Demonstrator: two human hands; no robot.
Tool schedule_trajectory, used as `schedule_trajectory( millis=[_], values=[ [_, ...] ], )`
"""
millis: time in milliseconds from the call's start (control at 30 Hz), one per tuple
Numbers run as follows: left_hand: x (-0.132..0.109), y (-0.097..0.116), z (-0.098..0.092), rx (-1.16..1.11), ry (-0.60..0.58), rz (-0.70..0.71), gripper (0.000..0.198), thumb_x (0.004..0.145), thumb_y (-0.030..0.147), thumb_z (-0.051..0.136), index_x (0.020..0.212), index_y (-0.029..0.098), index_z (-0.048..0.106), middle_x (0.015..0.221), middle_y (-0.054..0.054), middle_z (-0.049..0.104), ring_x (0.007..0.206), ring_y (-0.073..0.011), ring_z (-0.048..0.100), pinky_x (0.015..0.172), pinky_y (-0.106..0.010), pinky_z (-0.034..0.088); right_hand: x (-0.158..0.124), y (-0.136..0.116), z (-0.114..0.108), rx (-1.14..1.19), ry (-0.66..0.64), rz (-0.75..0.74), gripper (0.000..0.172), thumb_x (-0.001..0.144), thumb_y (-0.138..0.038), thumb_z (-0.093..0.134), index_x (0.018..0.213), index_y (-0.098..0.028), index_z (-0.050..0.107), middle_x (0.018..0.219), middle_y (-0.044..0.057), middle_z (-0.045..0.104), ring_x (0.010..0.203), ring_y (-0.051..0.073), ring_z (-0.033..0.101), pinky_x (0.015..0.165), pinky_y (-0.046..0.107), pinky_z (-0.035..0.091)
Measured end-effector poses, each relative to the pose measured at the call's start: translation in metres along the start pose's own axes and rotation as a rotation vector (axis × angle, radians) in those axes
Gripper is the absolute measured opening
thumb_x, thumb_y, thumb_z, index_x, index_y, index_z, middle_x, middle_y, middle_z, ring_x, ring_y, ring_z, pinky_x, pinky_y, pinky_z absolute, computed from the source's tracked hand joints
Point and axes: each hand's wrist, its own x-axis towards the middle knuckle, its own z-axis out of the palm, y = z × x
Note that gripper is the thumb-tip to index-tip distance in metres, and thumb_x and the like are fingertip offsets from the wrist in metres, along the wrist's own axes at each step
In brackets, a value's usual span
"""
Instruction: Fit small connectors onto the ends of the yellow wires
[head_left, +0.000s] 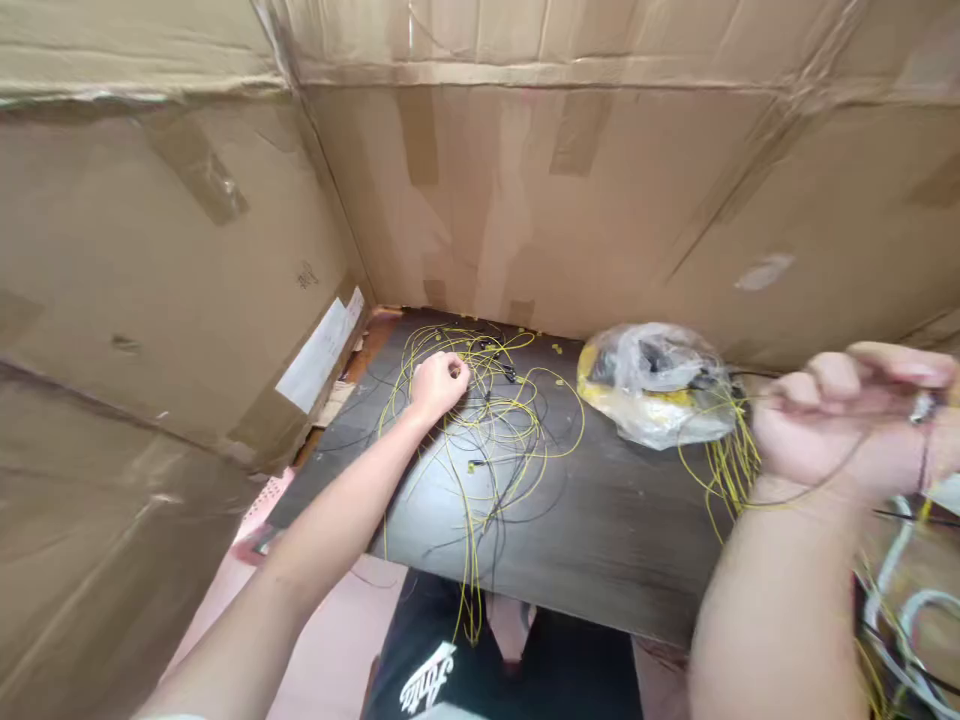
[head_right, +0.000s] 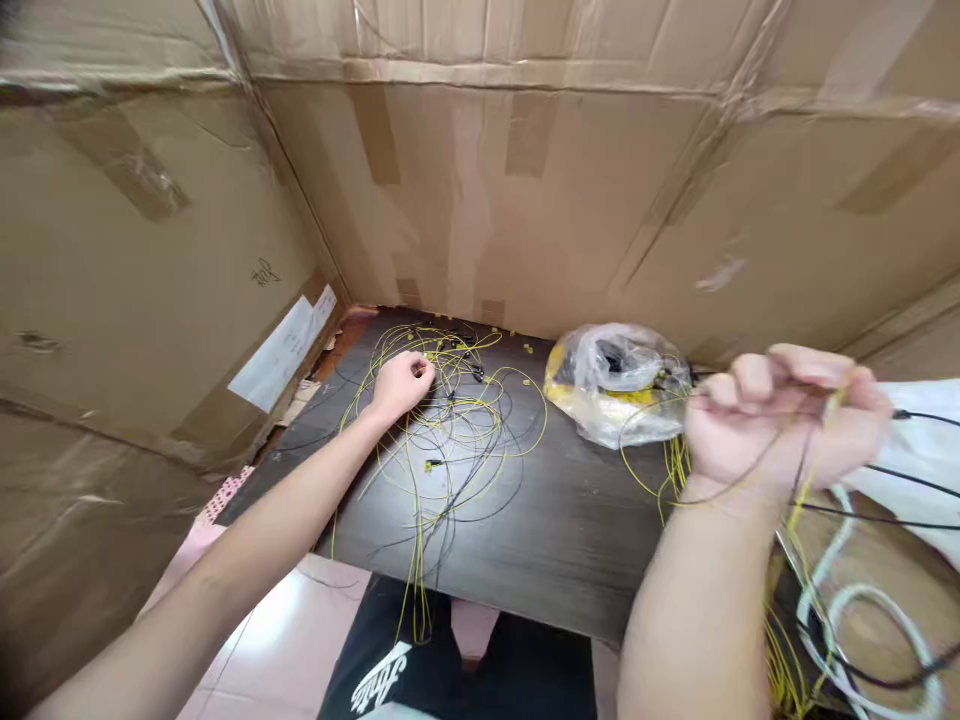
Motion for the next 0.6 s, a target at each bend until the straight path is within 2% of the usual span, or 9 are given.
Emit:
schedule_trajectory(
  millis=[67, 167, 267, 367, 467, 533, 600],
  values=[
    [-0.003, 0.004, 0.001, -0.022, 0.061, 0.038, 0.023, 0.093, 0.024, 0.054, 0.106, 0.018, 0.073, 0.111, -0.010, 0.071, 0.105, -0.0284, 0.065, 0.095, -0.042, 0.050, 0.000, 0.023, 0.011, -0.084, -0.022, 0.107, 0.018, 0.069, -0.025, 0.072, 0.057, -0.022, 0.058, 0.060, -0.005, 0.050, 0.044, 0.008, 0.028, 0.041, 0.026, 0.013],
    [-0.008, 0.013, -0.001, -0.107, 0.150, 0.127, 0.033, 0.095, 0.023, 0.052, 0.124, 0.019, 0.066, 0.130, -0.012, 0.063, 0.121, -0.0296, 0.058, 0.105, -0.046, 0.044, -0.014, 0.069, 0.026, -0.366, -0.156, 0.310, 0.021, 0.067, -0.032, 0.070, 0.057, -0.022, 0.055, 0.060, -0.002, 0.052, 0.047, 0.010, 0.036, 0.044, 0.027, 0.018],
    [-0.015, 0.025, -0.008, -0.259, 0.197, 0.237, 0.030, 0.098, 0.027, 0.047, 0.119, 0.021, 0.067, 0.128, -0.010, 0.063, 0.123, -0.0273, 0.057, 0.107, -0.046, 0.042, -0.043, 0.122, 0.036, -0.808, -0.398, 0.433, 0.021, 0.078, -0.034, 0.061, 0.063, -0.020, 0.061, 0.060, -0.001, 0.055, 0.051, 0.012, 0.039, 0.050, 0.027, 0.025],
    [-0.019, 0.033, -0.015, -0.391, 0.159, 0.350, 0.034, 0.102, 0.030, 0.038, 0.105, 0.021, 0.071, 0.114, -0.007, 0.068, 0.114, -0.0246, 0.061, 0.103, -0.043, 0.045, -0.070, 0.157, 0.038, -1.093, -0.575, 0.341, 0.027, 0.084, -0.035, 0.057, 0.061, -0.020, 0.054, 0.055, -0.003, 0.046, 0.054, 0.012, 0.037, 0.055, 0.028, 0.028],
    [-0.019, 0.034, -0.014, -0.459, 0.076, 0.444, 0.032, 0.097, 0.024, 0.040, 0.101, 0.021, 0.071, 0.110, -0.006, 0.069, 0.110, -0.0236, 0.062, 0.100, -0.041, 0.047, -0.082, 0.166, 0.033, -1.209, -0.639, 0.233, 0.029, 0.090, -0.034, 0.052, 0.064, -0.021, 0.053, 0.055, -0.003, 0.045, 0.054, 0.013, 0.038, 0.057, 0.028, 0.028],
    [-0.016, 0.031, -0.009, -0.489, 0.082, 0.385, 0.028, 0.089, 0.017, 0.045, 0.105, 0.019, 0.068, 0.110, -0.007, 0.070, 0.103, -0.0225, 0.064, 0.096, -0.039, 0.050, -0.083, 0.164, 0.030, -1.214, -0.641, 0.165, 0.028, 0.091, -0.033, 0.051, 0.067, -0.021, 0.056, 0.059, -0.001, 0.052, 0.056, 0.014, 0.043, 0.059, 0.028, 0.031],
    [-0.014, 0.027, -0.003, -0.487, 0.148, 0.266, 0.034, 0.082, 0.012, 0.049, 0.111, 0.017, 0.065, 0.110, -0.008, 0.069, 0.095, -0.0216, 0.064, 0.092, -0.039, 0.052, -0.083, 0.161, 0.028, -1.177, -0.659, 0.148, 0.029, 0.090, -0.032, 0.052, 0.064, -0.021, 0.054, 0.062, 0.000, 0.054, 0.058, 0.014, 0.045, 0.059, 0.028, 0.032]
  ],
)
